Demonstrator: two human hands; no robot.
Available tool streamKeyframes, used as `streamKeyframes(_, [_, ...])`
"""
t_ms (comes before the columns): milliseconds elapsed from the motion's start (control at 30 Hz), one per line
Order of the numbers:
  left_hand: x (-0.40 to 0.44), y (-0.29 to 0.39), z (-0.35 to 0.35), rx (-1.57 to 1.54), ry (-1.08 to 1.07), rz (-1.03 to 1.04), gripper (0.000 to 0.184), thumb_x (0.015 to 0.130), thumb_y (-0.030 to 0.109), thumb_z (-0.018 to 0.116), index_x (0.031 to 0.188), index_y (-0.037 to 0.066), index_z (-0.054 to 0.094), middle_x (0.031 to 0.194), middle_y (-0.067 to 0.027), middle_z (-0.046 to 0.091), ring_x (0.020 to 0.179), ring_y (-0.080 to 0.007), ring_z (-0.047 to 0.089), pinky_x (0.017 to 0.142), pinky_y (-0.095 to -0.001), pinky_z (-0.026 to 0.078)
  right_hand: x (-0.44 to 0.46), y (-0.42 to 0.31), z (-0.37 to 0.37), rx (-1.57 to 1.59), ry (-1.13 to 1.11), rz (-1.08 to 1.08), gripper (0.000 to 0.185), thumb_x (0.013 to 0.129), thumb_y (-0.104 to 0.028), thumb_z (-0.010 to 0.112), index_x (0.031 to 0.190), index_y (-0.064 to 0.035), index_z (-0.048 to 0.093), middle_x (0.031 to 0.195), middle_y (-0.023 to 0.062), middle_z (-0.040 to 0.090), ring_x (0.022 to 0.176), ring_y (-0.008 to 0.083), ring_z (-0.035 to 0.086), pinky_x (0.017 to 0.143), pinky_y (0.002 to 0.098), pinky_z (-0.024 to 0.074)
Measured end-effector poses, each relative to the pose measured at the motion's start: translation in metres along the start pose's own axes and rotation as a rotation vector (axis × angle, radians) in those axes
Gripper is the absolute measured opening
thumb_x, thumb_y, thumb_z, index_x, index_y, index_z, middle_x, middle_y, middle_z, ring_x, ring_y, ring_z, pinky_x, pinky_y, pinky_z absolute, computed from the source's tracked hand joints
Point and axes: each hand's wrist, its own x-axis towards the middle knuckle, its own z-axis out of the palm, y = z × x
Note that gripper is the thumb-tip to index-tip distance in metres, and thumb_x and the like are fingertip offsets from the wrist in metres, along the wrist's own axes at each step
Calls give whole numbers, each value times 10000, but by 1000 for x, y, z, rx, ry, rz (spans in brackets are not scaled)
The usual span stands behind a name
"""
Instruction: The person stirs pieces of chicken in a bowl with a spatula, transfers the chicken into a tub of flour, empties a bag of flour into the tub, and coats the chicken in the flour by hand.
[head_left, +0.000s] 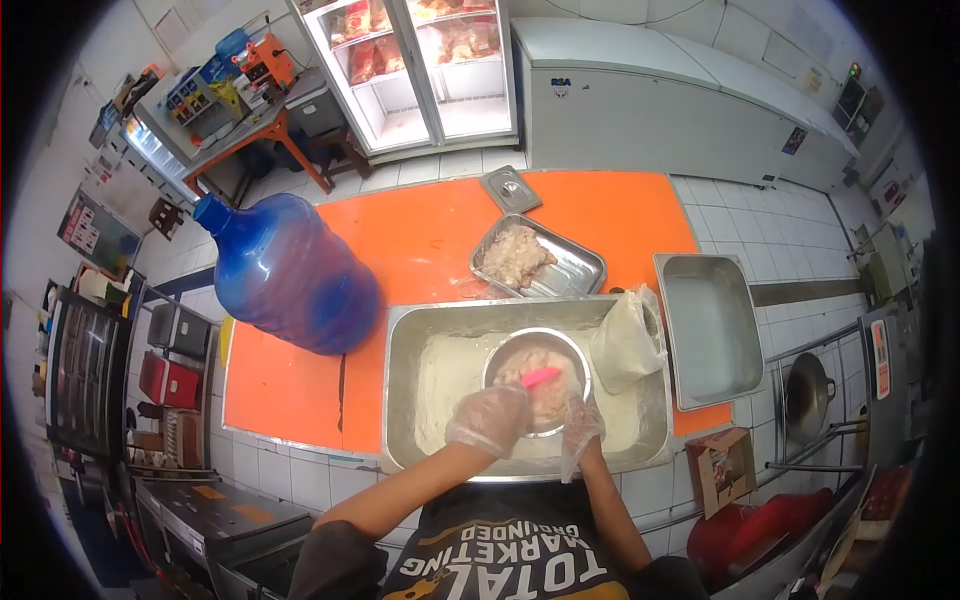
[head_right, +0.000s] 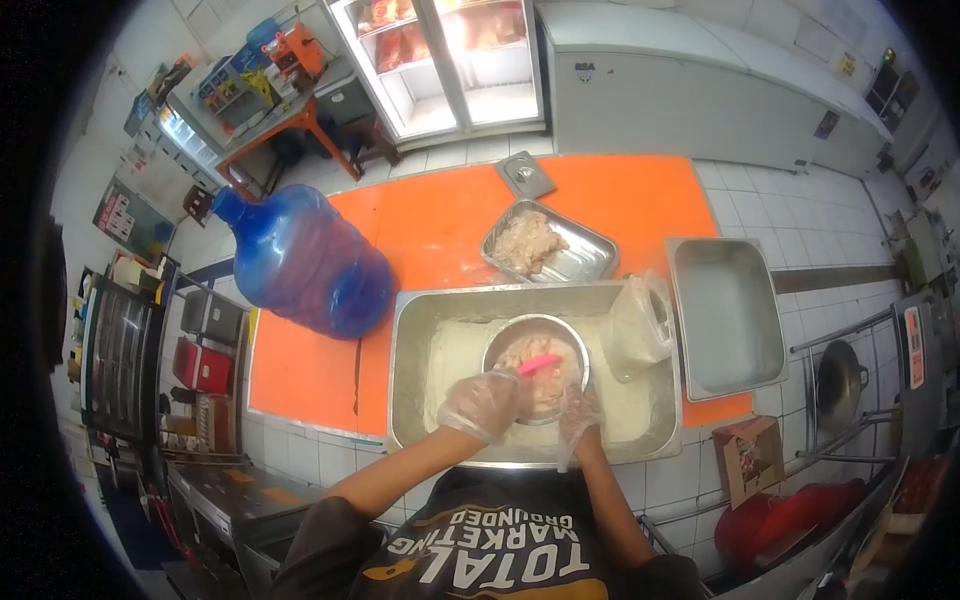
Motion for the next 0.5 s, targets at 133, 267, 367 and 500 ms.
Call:
streamKeyframes(133, [-22, 8, -14, -43, -182, -7, 184, 858, 144, 533, 873, 9, 657, 769, -197, 683, 707, -313, 698, 593, -406, 554, 2, 11, 4, -46, 23, 0, 311, 864, -69, 456, 1146, 2, 567, 892, 222, 630, 826, 389, 607, 710, 467, 475])
streamKeyframes(267, [-26, 7, -15, -20, -182, 10, 165, 855, 137, 513, 861, 30, 638, 741, -178, 669, 676, -326, 681, 569, -432, 534, -4, 21, 19, 98, 28, 169, 332, 983, -226, 389, 1120, 23, 558, 966, 276, 602, 937, 423, 586, 801, 473, 460])
streamKeyframes(367, [-9, -9, 5, 47, -97, -23, 145, 849, 124, 520, 874, 31, 629, 739, -177, 668, 673, -329, 678, 550, -435, 525, -4, 13, 14, 186, 58, 136, 370, 995, -246, 371, 1165, 32, 546, 1020, 284, 597, 972, 428, 574, 834, 470, 453])
streamKeyframes(500, [-2, -19, -12, 141, 191, 21, 116, 829, 123, 548, 776, 47, 618, 678, -155, 660, 612, -282, 684, 513, -373, 543, -2, 5, 10, 133, 110, 45, 277, 891, -84, 454, 1118, 2, 589, 855, 207, 628, 778, 385, 602, 695, 464, 480])
